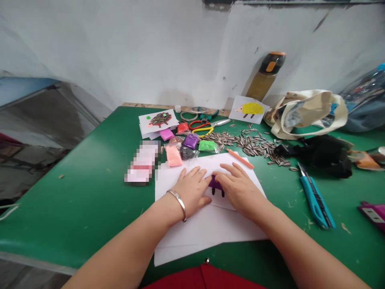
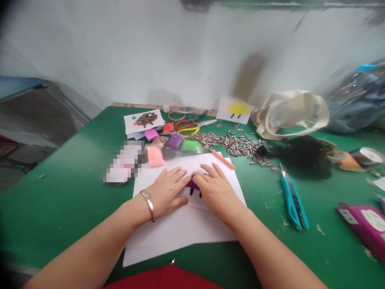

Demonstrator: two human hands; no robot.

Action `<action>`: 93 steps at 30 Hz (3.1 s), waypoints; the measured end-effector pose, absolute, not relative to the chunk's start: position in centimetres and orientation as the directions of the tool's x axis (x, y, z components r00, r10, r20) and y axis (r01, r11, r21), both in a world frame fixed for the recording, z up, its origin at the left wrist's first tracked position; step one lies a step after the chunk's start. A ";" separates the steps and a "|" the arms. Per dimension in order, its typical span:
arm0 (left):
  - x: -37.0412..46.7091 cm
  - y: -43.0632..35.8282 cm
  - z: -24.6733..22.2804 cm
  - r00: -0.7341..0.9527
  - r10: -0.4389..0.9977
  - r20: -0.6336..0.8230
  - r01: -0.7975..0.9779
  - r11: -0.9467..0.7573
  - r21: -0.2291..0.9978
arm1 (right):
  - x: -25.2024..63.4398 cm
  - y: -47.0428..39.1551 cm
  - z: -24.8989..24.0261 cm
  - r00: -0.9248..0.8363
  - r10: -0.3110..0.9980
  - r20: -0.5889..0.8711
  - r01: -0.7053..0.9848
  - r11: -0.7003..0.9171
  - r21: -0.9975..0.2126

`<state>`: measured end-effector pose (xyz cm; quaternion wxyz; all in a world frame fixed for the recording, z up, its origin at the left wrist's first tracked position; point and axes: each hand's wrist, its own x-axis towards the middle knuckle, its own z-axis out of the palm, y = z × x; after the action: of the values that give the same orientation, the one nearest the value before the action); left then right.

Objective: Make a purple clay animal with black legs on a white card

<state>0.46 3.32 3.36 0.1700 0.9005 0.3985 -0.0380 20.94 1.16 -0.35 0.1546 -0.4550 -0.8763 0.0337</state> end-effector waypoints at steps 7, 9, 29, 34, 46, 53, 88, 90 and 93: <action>0.4 3.3 3.4 0.685 0.700 -0.202 0.726 -0.634 0.267 | 21.1 1.2 -0.6 -0.544 0.807 0.231 0.777 0.588 -0.227; 0.4 3.3 3.4 0.685 0.701 -0.199 0.726 -0.634 0.266 | 21.1 1.2 -0.7 -0.547 0.803 0.236 0.771 0.593 -0.230; 0.5 3.3 3.4 0.687 0.700 -0.193 0.723 -0.633 0.275 | 20.9 1.3 -0.5 -0.542 0.813 0.213 0.776 0.582 -0.243; 0.5 3.3 3.6 0.684 0.698 -0.209 0.726 -0.628 0.279 | 21.1 1.4 -1.0 -0.525 0.812 0.255 0.769 0.581 -0.267; 0.4 3.4 3.7 0.672 0.695 -0.255 0.740 -0.621 0.256 | 21.4 1.3 -0.4 -0.488 0.832 0.264 0.784 0.551 -0.286; 0.3 3.6 3.6 0.684 0.689 -0.239 0.729 -0.634 0.259 | 22.1 1.5 0.3 -0.460 0.852 0.251 0.798 0.521 -0.303; 0.3 3.9 3.6 0.699 0.676 -0.234 0.715 -0.648 0.263 | 20.9 -1.3 1.5 -0.602 0.765 0.229 0.722 0.644 -0.254; 0.3 3.9 3.6 0.696 0.676 -0.240 0.717 -0.647 0.259 | 20.3 -1.7 1.6 -0.628 0.752 0.199 0.706 0.659 -0.259; 0.3 3.9 3.7 0.689 0.674 -0.265 0.724 -0.644 0.247 | 20.2 -1.7 1.5 -0.632 0.755 0.178 0.704 0.655 -0.275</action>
<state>0.33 3.93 3.66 0.1686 0.9035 0.3871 -0.0743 20.18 -1.69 1.54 0.1397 -0.4058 -0.8987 0.0897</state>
